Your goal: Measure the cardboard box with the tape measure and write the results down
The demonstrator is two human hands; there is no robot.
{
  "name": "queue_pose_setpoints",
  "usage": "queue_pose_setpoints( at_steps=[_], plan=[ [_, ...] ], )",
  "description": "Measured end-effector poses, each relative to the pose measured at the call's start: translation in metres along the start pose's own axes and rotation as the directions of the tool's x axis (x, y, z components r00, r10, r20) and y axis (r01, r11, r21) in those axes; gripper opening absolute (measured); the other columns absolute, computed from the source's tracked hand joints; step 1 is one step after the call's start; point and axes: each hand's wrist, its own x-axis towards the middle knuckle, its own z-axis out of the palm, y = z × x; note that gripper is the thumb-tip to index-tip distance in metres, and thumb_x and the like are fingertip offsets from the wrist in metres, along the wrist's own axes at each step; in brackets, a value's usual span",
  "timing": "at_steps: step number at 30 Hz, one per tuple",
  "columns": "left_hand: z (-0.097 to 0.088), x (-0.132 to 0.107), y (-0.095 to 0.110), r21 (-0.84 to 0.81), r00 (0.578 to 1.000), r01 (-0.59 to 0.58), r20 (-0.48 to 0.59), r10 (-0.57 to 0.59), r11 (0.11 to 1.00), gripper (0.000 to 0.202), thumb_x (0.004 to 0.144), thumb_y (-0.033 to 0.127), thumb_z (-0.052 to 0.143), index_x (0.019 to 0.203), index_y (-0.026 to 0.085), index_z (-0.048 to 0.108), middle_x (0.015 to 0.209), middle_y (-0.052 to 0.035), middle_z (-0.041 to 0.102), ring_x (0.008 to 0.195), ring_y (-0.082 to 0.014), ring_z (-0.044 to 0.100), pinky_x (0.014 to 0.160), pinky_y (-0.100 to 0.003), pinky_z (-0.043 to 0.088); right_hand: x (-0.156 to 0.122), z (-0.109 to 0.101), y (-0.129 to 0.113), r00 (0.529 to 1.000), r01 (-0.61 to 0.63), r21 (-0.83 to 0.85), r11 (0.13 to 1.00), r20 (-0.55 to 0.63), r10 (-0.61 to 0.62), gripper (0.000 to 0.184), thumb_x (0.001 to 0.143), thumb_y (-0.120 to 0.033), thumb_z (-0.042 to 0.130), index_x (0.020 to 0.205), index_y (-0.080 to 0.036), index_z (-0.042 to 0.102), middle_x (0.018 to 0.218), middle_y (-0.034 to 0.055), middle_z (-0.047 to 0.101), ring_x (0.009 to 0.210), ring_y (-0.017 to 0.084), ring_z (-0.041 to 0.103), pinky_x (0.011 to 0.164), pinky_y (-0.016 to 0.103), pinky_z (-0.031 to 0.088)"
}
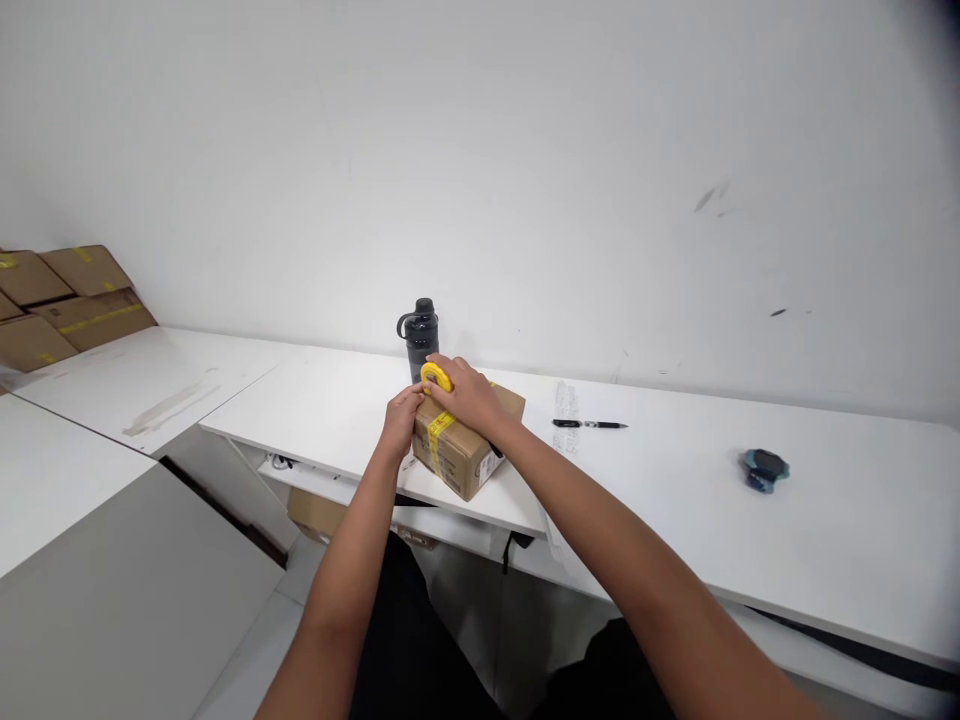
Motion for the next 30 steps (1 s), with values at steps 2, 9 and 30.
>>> queue_pose_setpoints(
  at_steps=[2, 9, 30],
  plan=[
    [0.0, 0.0, 0.0, 0.009, 1.0, -0.011, -0.002, 0.011, 1.0, 0.029, 0.066, 0.027, 0.062, 0.091, 0.016, 0.075, 0.088, -0.0019, 0.073, 0.079, -0.0157, 0.06, 0.073, -0.026, 0.045, -0.001, 0.0, -0.001, 1.0, 0.009, -0.029, 1.0, -0.01, -0.009, 0.045, 0.095, -0.037, 0.05, 0.139, -0.026, 0.051, 0.11, 0.0081, 0.062, 0.09, 0.023, 0.062, 0.076, 0.033, 0.046],
    [-0.002, 0.0, 0.003, 0.115, 0.999, -0.038, -0.01, 0.04, 0.993, 0.026, 0.068, 0.03, 0.061, 0.086, 0.016, 0.074, 0.084, -0.0027, 0.071, 0.076, -0.0162, 0.06, 0.069, -0.027, 0.047, -0.004, 0.001, -0.001, 0.999, 0.012, -0.07, 0.998, -0.032, -0.014, 0.045, 0.095, -0.041, 0.052, 0.138, -0.027, 0.054, 0.105, 0.0061, 0.063, 0.088, 0.022, 0.062, 0.078, 0.032, 0.046],
    [-0.01, 0.002, 0.009, 0.586, 0.987, -0.16, 0.103, 0.123, 0.794, 0.025, 0.083, 0.029, 0.049, 0.089, 0.025, 0.073, 0.104, -0.0018, 0.074, 0.094, -0.0219, 0.063, 0.082, -0.033, 0.046, -0.068, -0.059, 0.0, 0.996, -0.081, -0.082, 0.993, 0.028, 0.083, 0.04, 0.092, -0.044, 0.053, 0.13, -0.032, 0.059, 0.099, 0.0049, 0.066, 0.088, 0.024, 0.063, 0.077, 0.036, 0.049]
  ],
)
